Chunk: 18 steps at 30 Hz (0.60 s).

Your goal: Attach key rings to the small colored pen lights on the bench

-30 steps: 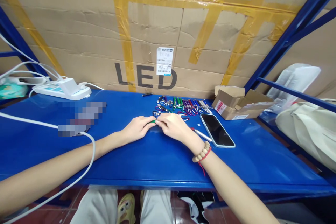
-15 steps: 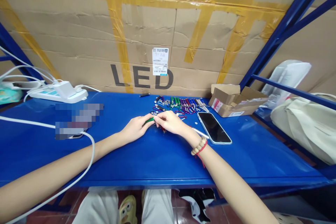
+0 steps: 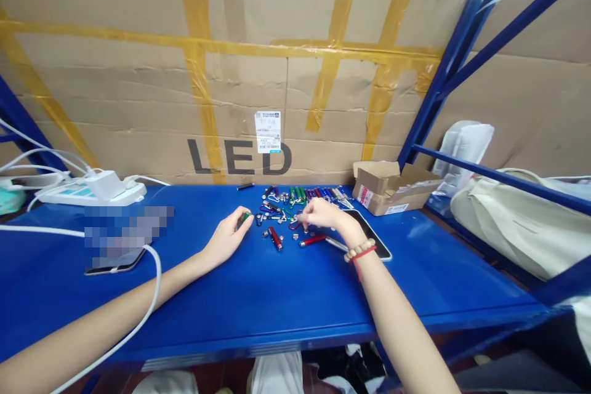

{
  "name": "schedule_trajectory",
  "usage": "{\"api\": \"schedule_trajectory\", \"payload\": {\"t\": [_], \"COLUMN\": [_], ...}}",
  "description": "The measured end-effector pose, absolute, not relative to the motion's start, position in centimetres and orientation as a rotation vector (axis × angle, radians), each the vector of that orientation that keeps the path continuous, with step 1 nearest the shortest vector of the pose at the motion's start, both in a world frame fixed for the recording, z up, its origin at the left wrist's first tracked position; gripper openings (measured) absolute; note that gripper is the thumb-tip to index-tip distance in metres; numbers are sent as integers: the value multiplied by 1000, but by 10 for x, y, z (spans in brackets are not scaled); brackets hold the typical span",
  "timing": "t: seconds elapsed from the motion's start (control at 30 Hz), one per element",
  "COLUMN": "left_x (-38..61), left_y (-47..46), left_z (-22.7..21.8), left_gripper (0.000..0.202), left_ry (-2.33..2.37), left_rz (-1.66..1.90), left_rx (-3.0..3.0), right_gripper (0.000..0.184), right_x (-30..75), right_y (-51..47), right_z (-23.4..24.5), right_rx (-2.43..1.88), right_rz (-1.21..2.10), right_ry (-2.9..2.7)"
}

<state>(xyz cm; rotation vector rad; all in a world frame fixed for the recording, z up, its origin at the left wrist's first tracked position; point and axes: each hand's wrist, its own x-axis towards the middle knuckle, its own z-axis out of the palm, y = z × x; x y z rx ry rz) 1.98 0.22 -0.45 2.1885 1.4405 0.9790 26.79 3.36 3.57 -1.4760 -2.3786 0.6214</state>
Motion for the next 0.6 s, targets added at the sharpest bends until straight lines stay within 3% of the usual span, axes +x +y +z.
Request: {"api": "schedule_trajectory", "payload": {"t": [0.07,0.13,0.27,0.37,0.6], "left_x": [20,20,20,19,11], "left_y": [3,5,8,9,8], "left_z": [-6,-8,-14,-14,-4], "left_gripper": [22,22,23,23,22], "left_ry": [1451,1452,1424,1417,1473], "left_rz": [1009,1050,1091,1103,1154], "left_rx": [2163,2138,2124,2111,2125], "right_gripper": [49,51,32,23,25], "right_x": [274,277,276,263,222], "right_y": [36,39,43,40,25], "right_z": [35,33,28,21,13], "right_rx": [-1505,-1576,-1708,-1665,-1415], "right_rz": [611,384,-2,-36,-41], "right_ry": [-2372,-2253,-2091,-2141,-2162]}}
